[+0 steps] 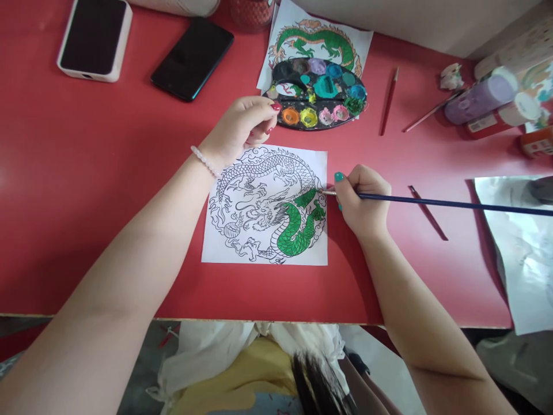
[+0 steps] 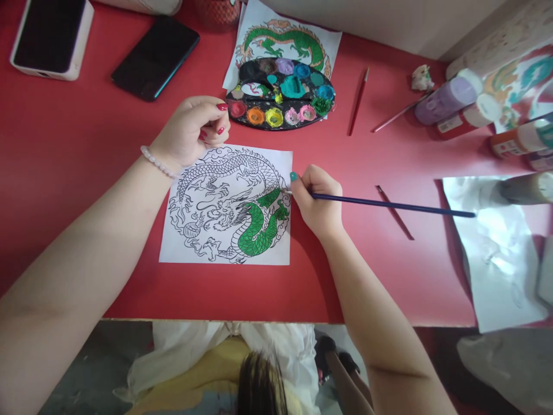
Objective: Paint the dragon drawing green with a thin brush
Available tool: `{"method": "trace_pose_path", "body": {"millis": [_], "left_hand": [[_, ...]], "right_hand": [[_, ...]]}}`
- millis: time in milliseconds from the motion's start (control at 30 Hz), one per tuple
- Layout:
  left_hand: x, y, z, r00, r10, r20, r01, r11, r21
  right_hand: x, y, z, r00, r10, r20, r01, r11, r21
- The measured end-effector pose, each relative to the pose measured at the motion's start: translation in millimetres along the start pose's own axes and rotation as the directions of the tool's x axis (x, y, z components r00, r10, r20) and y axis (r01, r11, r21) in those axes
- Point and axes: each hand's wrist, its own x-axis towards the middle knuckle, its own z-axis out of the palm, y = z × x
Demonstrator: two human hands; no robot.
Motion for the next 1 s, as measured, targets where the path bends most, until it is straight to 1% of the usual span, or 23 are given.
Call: {"method": "trace_pose_path", "body": {"millis": [67, 167, 267, 333, 467, 600, 700, 833, 867, 933, 1000], "left_hand": [[0.5, -1.0, 0.0, 1.0, 0.02, 0.012, -0.02, 0.999, -0.038], [0.8, -1.9, 0.0, 1.0, 0.014, 0.011, -0.014, 0.998, -0.059], [0.3, -1.3, -0.1, 0.999, 0.041, 0.016, -0.039, 0.995, -0.092], [0.1, -0.8, -0.2, 0.999, 0.042, 0.027, -0.039, 0.995, -0.088], [1.9, -2.7, -0.5, 0.998, 0.028, 0.051, -0.023, 0.995, -0.1], [3.8, -5.8, -0.9, 0.998, 0.068, 0.017, -0.064, 0.982, -0.175], [2.7, -4.6, -1.2, 0.999, 0.04, 0.024, -0.036, 0.988, -0.153], [1.7, -2.5, -1.2, 0.999, 0.033, 0.012, -0.031, 0.992, -0.125], [1.8, -2.4, -1.1, 0.999, 0.02, 0.031, -0.016, 0.993, -0.121], [1.9, -2.2, -0.9, 0.998, 0.057, -0.001, -0.056, 0.989, -0.134], [1.5, -1.6, -0.8, 0.999, 0.039, 0.006, -0.038, 0.995, -0.094]], "right_hand": [[-0.2, 0.5, 0.1, 1.0, 0.006, -0.008, -0.006, 1.0, 0.008], [-0.3, 1.4, 0.3, 1.0, 0.008, -0.023, -0.008, 1.0, 0.012], [-0.4, 1.5, 0.2, 1.0, 0.004, -0.005, -0.004, 1.0, 0.01], [-0.5, 1.6, 0.0, 1.0, 0.006, 0.002, -0.006, 1.0, 0.012], [-0.2, 2.3, 0.1, 1.0, 0.009, -0.023, -0.009, 1.0, 0.008], [0.3, 2.5, 0.8, 1.0, 0.003, -0.025, -0.003, 1.0, 0.009], [-0.1, 2.3, 0.5, 1.0, 0.01, -0.009, -0.01, 1.0, 0.012], [-0.3, 3.0, 0.4, 0.999, 0.017, -0.031, -0.016, 1.0, 0.013], [-0.2, 3.2, 0.7, 0.999, 0.017, -0.031, -0.017, 1.0, 0.011], [0.3, 3.0, 1.3, 0.999, 0.02, -0.03, -0.02, 1.0, 0.004], [0.6, 2.4, 1.8, 0.999, 0.025, -0.036, -0.025, 1.0, -0.002]]}}
